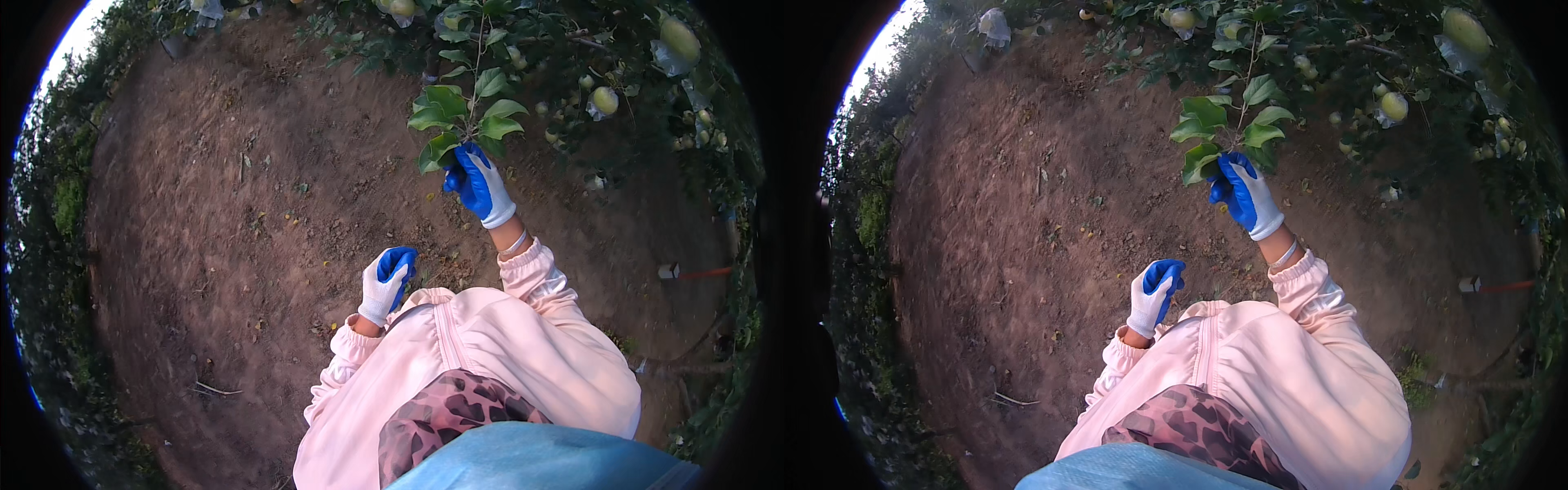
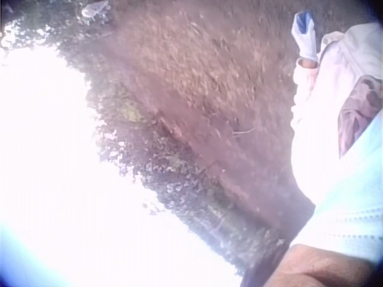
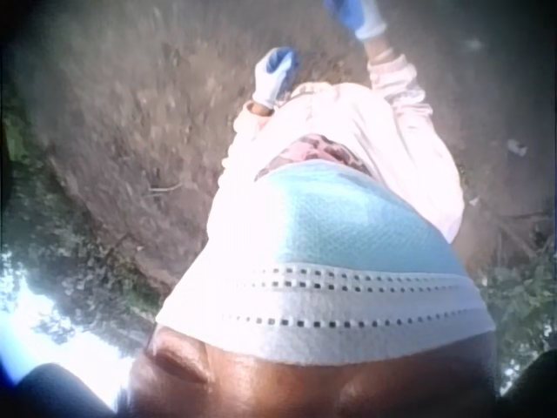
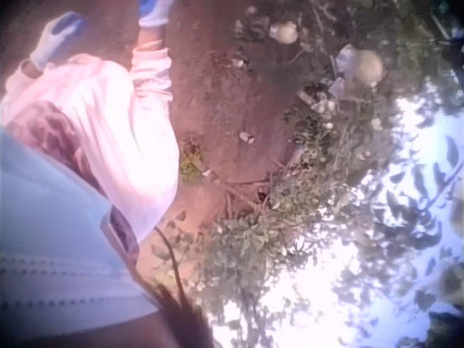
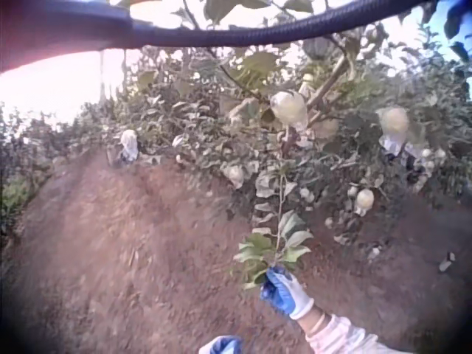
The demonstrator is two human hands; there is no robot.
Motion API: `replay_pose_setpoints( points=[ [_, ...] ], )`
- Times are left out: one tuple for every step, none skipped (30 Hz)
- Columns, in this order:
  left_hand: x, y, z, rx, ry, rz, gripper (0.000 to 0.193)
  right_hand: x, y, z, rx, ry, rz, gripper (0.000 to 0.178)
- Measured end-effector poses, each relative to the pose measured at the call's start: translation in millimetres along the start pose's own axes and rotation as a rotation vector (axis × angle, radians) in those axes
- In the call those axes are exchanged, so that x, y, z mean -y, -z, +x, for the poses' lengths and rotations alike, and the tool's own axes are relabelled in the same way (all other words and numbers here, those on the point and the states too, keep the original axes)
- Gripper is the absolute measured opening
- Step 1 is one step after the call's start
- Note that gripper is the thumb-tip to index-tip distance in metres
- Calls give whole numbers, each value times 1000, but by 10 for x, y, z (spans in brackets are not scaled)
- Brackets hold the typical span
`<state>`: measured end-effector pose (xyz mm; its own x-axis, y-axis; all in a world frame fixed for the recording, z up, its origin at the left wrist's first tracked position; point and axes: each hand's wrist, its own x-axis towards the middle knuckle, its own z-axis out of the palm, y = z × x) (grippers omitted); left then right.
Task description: The person reaches into apple tree branches and removes leaves and small branches by hand. They repeatedly pull off foliage and twigs from various parts of the tree, holding and discarding the removed material.
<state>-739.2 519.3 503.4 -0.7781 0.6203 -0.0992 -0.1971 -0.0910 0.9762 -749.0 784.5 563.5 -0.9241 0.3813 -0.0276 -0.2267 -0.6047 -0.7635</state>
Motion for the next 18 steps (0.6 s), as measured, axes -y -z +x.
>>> replay_pose_setpoints(
  points=[
    [-5, 85, -9, -6, 12, 10, 28, -67, -27, 37, -2, 4, -4, 11],
    [-6, 161, -18, -10, 23, 20, 29, -135, -44, 61, -6, 9, -8, 11],
    [-7, 222, -17, -15, 28, -17, 29, -195, -60, 82, -34, -1, 6, 11],
    [-49, 291, 24, -16, 10, -47, 29, -234, -106, 131, -47, 8, 21, 11],
    [-116, 350, 11, -18, 43, -27, 30, -271, -140, 167, -60, 18, 37, 11],
    [-134, 421, 23, -7, 75, -61, 25, -290, -165, 204, -63, 43, 40, 11],
    [-144, 488, 36, -1, 67, -35, 25, -330, -164, 201, -69, 62, 41, 11],
    [-161, 544, 75, 6, 59, -10, 25, -350, -165, 210, -77, 81, 42, 11],
    [-147, 576, 99, 1, 68, -35, 25, -374, -155, 201, -89, 88, 22, 12],
    [-140, 600, 143, -2, 78, -61, 26, -384, -143, 199, -103, 95, 2, 13],
    [-138, 622, 180, 5, 90, -35, 26, -399, -120, 194, -122, 97, -17, 13],
    [-56, 648, 243, 11, 81, -31, 32, -395, -102, 209, -122, 109, -56, 14],
    [-41, 638, 291, 18, 76, -54, 32, -409, -81, 207, -125, 113, -93, 15],
    [-40, 617, 337, 25, 72, -78, 32, -417, -49, 205, -129, 116, -130, 16],
    [-77, 582, 389, 27, 82, -79, 30, -449, 8, 206, -130, 125, -172, 20],
    [-148, 528, 450, 29, 93, -80, 29, -476, 61, 220, -136, 141, -197, 21],
    [-183, 487, 500, 30, 104, -82, 28, -499, 115, 237, -141, 157, -222, 22],
    [-164, 468, 510, 37, 94, -81, 28, -540, 170, 224, -147, 166, -246, 22]
  ],
)
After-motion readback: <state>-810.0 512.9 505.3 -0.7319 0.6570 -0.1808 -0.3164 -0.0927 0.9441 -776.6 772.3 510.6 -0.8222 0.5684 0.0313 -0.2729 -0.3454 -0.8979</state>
